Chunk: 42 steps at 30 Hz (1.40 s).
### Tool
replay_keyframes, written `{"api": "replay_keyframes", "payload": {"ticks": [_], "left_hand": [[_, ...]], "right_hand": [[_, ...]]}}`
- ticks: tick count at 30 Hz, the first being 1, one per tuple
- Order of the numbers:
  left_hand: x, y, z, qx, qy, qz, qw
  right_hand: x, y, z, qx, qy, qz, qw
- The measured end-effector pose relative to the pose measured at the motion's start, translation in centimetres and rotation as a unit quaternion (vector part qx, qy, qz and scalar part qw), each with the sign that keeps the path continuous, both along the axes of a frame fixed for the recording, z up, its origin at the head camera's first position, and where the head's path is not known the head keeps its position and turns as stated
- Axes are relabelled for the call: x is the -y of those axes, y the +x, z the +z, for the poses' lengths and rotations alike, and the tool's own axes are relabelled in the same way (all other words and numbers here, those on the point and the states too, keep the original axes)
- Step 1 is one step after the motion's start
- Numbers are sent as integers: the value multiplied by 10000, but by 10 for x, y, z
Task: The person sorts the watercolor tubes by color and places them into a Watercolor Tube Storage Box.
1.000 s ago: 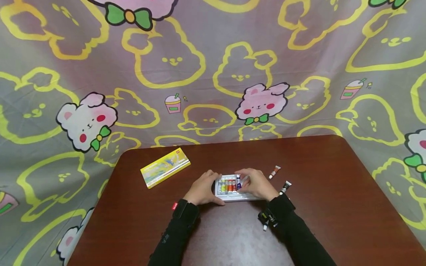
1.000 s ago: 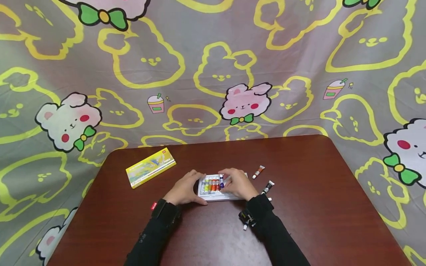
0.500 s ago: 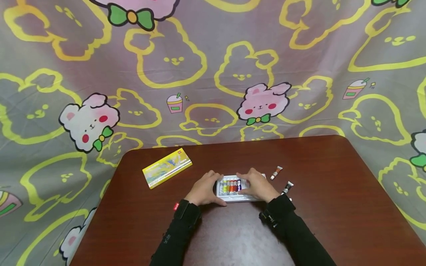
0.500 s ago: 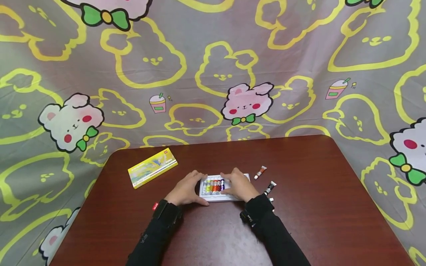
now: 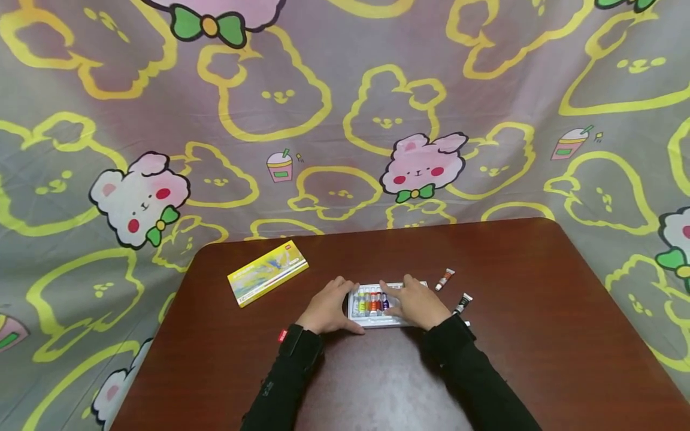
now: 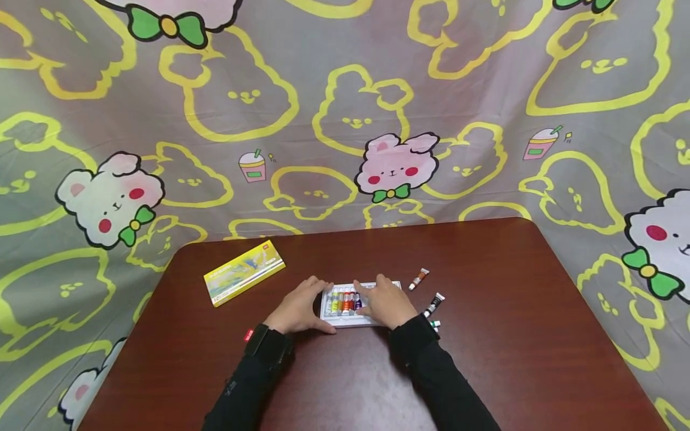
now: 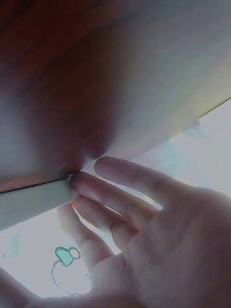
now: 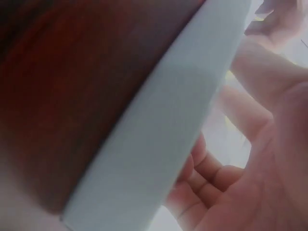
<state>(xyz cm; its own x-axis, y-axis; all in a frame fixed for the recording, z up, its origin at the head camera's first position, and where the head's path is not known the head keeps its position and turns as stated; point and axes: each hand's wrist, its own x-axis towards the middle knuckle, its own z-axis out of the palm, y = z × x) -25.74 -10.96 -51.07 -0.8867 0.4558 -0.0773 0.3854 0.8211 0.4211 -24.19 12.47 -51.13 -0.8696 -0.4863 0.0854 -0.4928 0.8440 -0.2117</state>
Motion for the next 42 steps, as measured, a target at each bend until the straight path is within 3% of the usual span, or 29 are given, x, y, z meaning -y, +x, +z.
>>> {"api": "replay_keyframes", "payload": {"ticks": [4,8,14,21,25,30,36,42], "left_hand": [[-1,-1,0,-7,9,15,10000],[-2,-1,0,25,-28,-15,10000],[-3,-2,0,56,-15,43,10000],[-3,-1,-1,81,8,50,10000],[-3,-1,1,84,43,48,9999],[-1,0,3,90,61,37,9999],[-1,0,2,24,13,23,10000],[-1,0,1,52,30,78,10000]], "right_hand": [[-2,-2,2,47,62,32,10000],[-7,-4,4,357,-4,149,9993],[-25,-5,15,978,-791,-131,9920],[-52,13,27,849,-1042,-34,9909],[-67,33,33,943,-854,-42,9919],[-67,54,37,1220,-242,-357,9916],[-54,63,29,1093,101,-311,9935],[-49,64,29,1294,-64,-141,9915]]}}
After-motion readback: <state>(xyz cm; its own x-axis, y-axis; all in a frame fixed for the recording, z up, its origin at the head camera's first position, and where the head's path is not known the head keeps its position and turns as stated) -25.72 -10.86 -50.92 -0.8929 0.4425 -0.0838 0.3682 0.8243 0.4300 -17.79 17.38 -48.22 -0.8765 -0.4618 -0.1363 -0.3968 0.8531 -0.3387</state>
